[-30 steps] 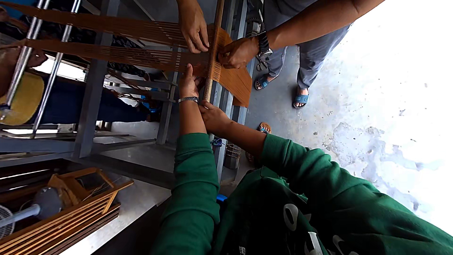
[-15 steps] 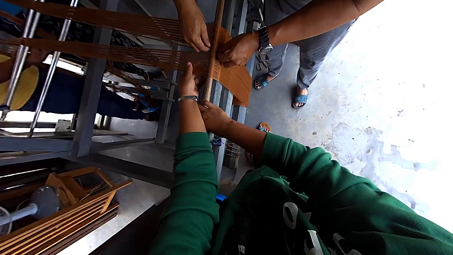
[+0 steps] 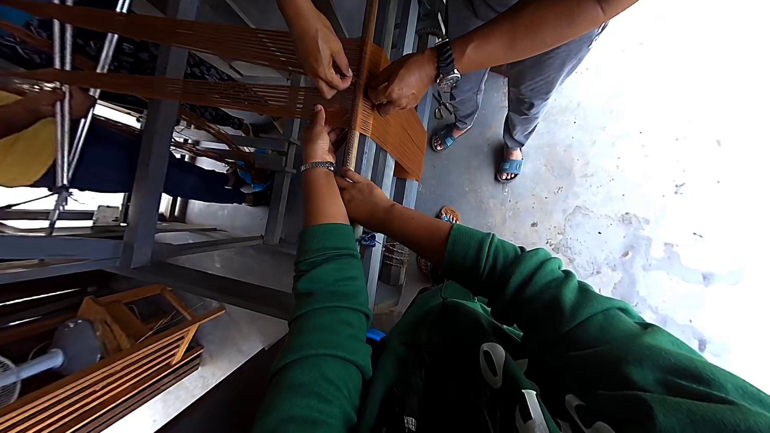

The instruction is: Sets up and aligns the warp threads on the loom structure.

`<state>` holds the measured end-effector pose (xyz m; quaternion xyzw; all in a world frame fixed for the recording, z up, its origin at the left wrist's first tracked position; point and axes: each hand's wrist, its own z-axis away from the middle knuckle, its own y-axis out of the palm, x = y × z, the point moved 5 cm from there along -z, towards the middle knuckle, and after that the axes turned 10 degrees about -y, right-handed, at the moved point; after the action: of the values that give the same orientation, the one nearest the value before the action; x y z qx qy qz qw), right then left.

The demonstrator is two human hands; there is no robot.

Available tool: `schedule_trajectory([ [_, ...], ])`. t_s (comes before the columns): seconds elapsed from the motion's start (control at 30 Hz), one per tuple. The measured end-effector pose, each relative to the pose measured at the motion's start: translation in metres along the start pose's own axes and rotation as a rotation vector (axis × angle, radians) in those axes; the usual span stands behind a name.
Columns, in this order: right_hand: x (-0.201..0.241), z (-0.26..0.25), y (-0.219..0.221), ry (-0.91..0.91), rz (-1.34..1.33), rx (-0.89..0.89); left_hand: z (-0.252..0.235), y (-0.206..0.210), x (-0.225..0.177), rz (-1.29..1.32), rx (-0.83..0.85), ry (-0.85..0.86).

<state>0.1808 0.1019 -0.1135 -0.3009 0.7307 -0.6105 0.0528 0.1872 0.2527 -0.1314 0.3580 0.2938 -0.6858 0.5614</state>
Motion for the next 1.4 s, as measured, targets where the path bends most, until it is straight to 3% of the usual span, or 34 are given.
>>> schedule_trajectory([
  [0.77, -0.001, -0.001, 0.004, -0.029, 0.054, 0.032, 0.006, 0.001, -0.003, 0.032, 0.058, -0.027],
  [0.9, 0.002, -0.002, -0.001, -0.049, 0.108, 0.039, 0.032, -0.023, 0.002, -0.194, 0.071, -0.014],
  [1.07, 0.003, -0.004, 0.001, -0.046, 0.080, 0.050, 0.104, -0.073, 0.033, -0.372, -0.065, 0.260],
  [1.2, 0.002, -0.007, 0.001, -0.038, 0.043, 0.044, 0.161, -0.091, 0.078, -0.515, -0.145, 0.277],
  [1.3, 0.001, -0.010, 0.001, -0.050, 0.046, 0.087, 0.178, -0.101, 0.098, -0.669, -0.141, 0.329],
  [1.4, 0.002, -0.010, 0.002, -0.055, 0.086, 0.105, 0.181, -0.117, 0.115, -0.914, -0.155, 0.220],
])
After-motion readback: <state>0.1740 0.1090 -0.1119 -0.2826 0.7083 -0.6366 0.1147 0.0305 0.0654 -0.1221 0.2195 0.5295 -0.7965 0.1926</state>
